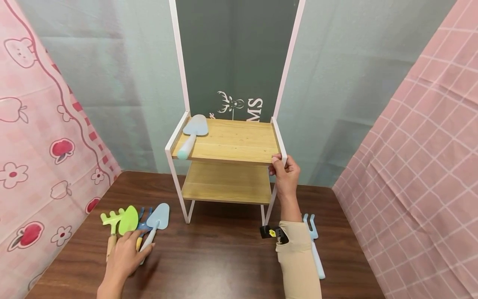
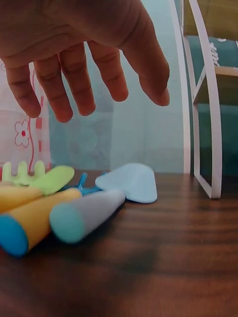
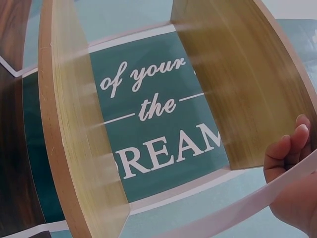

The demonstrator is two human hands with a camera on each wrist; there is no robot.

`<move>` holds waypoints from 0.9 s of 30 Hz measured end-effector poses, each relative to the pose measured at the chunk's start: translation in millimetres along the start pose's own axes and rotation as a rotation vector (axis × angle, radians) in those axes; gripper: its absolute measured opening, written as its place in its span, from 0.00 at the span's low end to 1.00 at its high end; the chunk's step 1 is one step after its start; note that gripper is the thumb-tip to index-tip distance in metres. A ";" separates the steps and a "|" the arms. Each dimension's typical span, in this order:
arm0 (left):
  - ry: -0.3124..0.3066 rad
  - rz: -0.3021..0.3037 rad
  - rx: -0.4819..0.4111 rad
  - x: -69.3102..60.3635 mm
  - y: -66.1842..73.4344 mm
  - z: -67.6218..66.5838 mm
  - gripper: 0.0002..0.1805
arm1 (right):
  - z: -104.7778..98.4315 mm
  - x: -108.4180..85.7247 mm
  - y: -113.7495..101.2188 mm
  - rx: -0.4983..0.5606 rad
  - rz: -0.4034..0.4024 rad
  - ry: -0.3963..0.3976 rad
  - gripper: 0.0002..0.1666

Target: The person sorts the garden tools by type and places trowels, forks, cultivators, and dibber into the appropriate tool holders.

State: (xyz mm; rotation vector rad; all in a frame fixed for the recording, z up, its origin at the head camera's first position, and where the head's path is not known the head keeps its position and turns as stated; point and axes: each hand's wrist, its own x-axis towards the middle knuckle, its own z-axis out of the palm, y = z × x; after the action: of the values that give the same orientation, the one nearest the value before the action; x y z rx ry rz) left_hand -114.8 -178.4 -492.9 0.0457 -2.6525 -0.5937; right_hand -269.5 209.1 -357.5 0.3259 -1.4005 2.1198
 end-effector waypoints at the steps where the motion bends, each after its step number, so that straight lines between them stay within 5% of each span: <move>1: 0.003 -0.002 0.004 -2.0 -0.9 1.1 0.25 | -0.2 -0.1 0.2 0.000 -0.002 0.000 0.06; 11: 0.013 -0.048 0.039 -20.9 -10.5 18.0 0.28 | -0.3 0.1 0.5 -0.030 -0.017 0.001 0.05; 17: 0.036 -0.074 -0.048 -32.9 -15.3 29.1 0.27 | -1.3 0.1 0.5 -0.019 -0.031 -0.009 0.06; 27: 0.030 -0.308 -0.163 -36.6 -18.7 41.2 0.35 | -0.1 0.1 1.3 0.001 -0.033 -0.015 0.09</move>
State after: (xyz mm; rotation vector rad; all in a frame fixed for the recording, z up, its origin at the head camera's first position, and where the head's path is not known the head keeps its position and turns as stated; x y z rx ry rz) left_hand -99.3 -174.4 -548.8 0.4174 -2.5765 -0.8985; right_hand -270.3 208.9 -358.5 0.3642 -1.3932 2.0954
